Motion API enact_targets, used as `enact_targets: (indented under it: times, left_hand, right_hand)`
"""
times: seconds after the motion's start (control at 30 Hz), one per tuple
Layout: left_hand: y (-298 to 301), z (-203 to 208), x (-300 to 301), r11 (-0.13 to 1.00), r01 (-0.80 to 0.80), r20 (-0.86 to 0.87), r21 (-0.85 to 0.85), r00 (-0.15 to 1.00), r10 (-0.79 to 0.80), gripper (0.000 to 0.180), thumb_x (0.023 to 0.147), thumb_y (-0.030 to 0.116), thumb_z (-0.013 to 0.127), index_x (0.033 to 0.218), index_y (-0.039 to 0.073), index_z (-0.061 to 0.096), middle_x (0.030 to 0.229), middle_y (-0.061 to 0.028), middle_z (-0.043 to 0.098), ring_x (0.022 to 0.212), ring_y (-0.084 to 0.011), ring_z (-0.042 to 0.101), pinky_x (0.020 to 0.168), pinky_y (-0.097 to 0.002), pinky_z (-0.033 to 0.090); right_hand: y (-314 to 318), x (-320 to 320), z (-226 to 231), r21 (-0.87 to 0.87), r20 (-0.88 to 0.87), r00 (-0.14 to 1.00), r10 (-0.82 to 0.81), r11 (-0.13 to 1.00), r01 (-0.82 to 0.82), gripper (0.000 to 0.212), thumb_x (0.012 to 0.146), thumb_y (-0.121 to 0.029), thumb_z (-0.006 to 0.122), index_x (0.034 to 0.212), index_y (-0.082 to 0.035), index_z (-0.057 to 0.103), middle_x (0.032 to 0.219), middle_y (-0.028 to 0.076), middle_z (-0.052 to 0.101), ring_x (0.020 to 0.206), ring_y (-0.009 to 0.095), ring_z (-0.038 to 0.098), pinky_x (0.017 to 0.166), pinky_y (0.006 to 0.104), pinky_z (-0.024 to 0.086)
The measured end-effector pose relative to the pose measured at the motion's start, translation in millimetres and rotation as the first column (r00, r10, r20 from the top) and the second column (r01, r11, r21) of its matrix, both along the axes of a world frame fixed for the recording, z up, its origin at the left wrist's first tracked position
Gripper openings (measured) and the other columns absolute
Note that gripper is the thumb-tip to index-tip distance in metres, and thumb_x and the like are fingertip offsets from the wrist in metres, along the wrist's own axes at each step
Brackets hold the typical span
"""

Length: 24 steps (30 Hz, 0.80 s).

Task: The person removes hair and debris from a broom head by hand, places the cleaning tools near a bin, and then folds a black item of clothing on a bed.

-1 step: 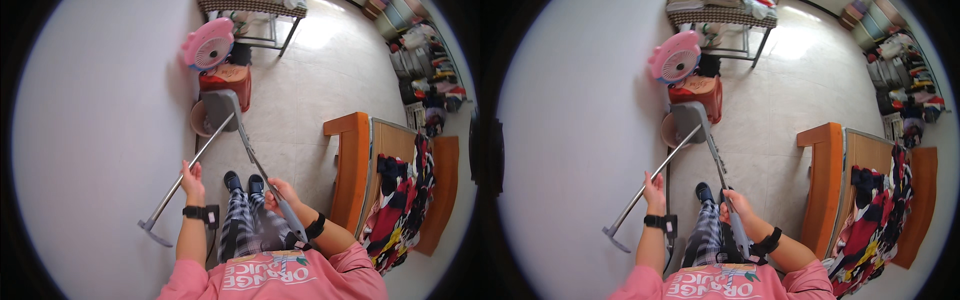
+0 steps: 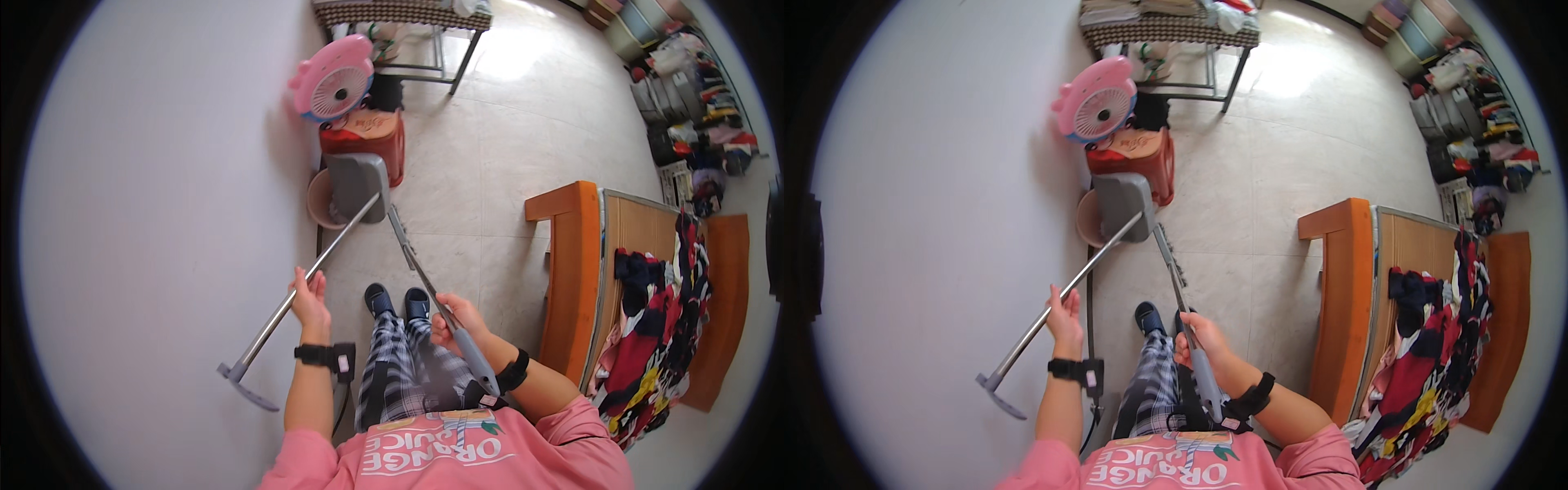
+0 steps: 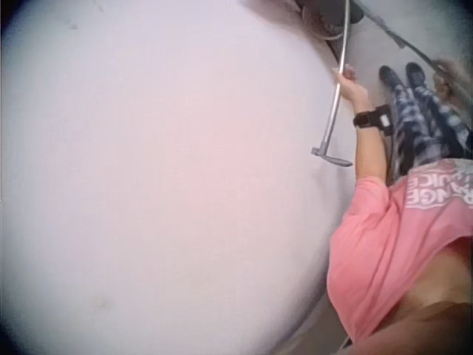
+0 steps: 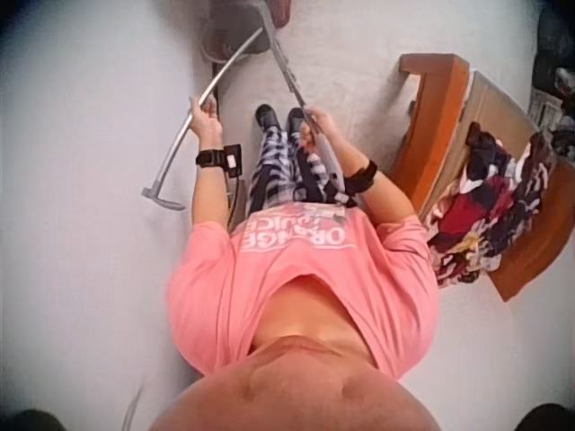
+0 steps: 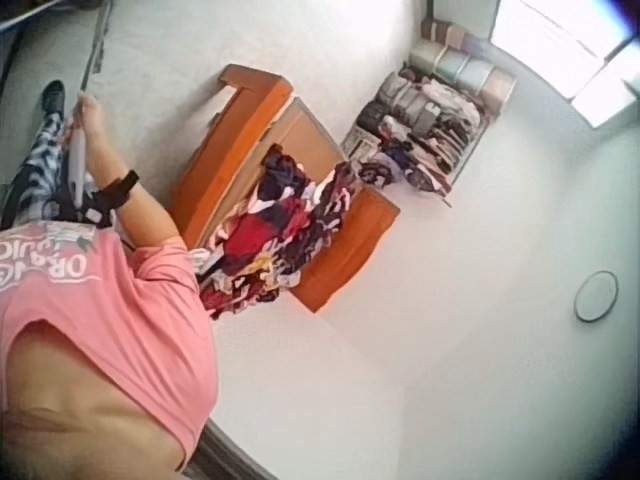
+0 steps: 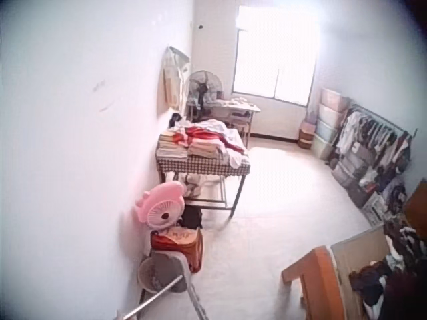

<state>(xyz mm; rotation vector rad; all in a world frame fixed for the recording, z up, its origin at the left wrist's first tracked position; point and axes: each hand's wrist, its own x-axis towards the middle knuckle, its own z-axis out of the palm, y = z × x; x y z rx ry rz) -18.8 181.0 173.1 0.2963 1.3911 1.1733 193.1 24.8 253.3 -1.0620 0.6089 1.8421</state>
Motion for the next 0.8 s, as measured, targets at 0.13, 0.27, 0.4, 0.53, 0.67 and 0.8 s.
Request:
enact_targets:
  times: [0.13, 0.27, 0.4, 0.53, 0.67, 0.8]
  left_hand:
    - [-31, 56, 16, 0.911, 0.401, -0.332, 0.097, 0.876, -0.35, 0.021, 0.088, 0.023, 0.057, 0.089, 0.004, 0.049, 0.083, -0.0063, 0.057, 0.075, -0.013, 0.06, 0.067, -0.023, 0.051]
    - [-50, 70, 28, 0.692, 0.711, -0.523, 0.127, 0.641, -0.562, 0.014, 0.087, 0.016, 0.058, 0.087, 0.002, 0.055, 0.073, -0.0025, 0.056, 0.067, -0.0082, 0.055, 0.06, -0.021, 0.048]
    - [-52, 28, 39, 0.538, 0.842, -0.703, 0.042, 0.408, -0.583, 0.013, 0.084, 0.015, 0.061, 0.081, 0.003, 0.056, 0.066, -0.0006, 0.055, 0.063, -0.0064, 0.052, 0.055, -0.0204, 0.042]
    - [-70, -25, 82, 0.477, 0.879, -0.776, 0.02, 0.314, -0.547, 0.018, 0.081, 0.018, 0.064, 0.08, 0.001, 0.057, 0.067, -0.0037, 0.055, 0.064, -0.0106, 0.053, 0.057, -0.0256, 0.041]
    - [-72, -60, 116, 0.493, 0.865, -0.712, -0.09, 0.29, -0.639, 0.023, 0.08, 0.023, 0.062, 0.084, 0.001, 0.058, 0.076, -0.0096, 0.06, 0.073, -0.018, 0.057, 0.066, -0.0297, 0.043]
    - [-70, -146, 112, 0.47, 0.88, -0.748, -0.065, 0.269, -0.606, 0.024, 0.08, 0.022, 0.061, 0.087, 0.0, 0.056, 0.074, -0.0174, 0.061, 0.07, -0.0311, 0.06, 0.064, -0.035, 0.045]
  right_hand:
    - [-25, 19, -12, -0.011, -0.012, 0.998, -0.065, 0.998, 0.065, 0.047, 0.087, -0.037, 0.044, 0.049, -0.01, 0.044, 0.044, 0.004, 0.044, 0.04, 0.017, 0.042, 0.048, 0.0297, 0.04]
    - [-46, 43, -37, -0.058, 0.042, 0.989, -0.14, 0.988, 0.142, 0.034, 0.089, -0.03, 0.041, 0.063, -0.008, 0.045, 0.052, 0.004, 0.046, 0.043, 0.016, 0.043, 0.045, 0.0307, 0.041]
    - [-54, 63, -45, -0.115, -0.03, 0.954, -0.298, 0.949, 0.293, 0.03, 0.09, -0.028, 0.038, 0.069, -0.006, 0.042, 0.056, 0.005, 0.047, 0.045, 0.017, 0.043, 0.047, 0.0318, 0.04]
    - [-68, 79, -54, -0.165, -0.014, 0.952, -0.305, 0.94, 0.299, 0.028, 0.092, -0.028, 0.037, 0.075, -0.006, 0.042, 0.056, 0.006, 0.047, 0.045, 0.017, 0.043, 0.05, 0.0335, 0.039]
    - [-80, 89, -62, -0.131, 0.079, 0.968, -0.24, 0.96, 0.249, 0.018, 0.094, -0.027, 0.036, 0.09, -0.01, 0.041, 0.055, 0.006, 0.049, 0.044, 0.018, 0.045, 0.049, 0.0346, 0.04]
    - [-82, 81, -72, -0.122, 0.133, 0.96, -0.248, 0.957, 0.264, 0.019, 0.095, -0.027, 0.035, 0.111, -0.016, 0.034, 0.054, 0.007, 0.05, 0.041, 0.019, 0.046, 0.048, 0.0359, 0.041]
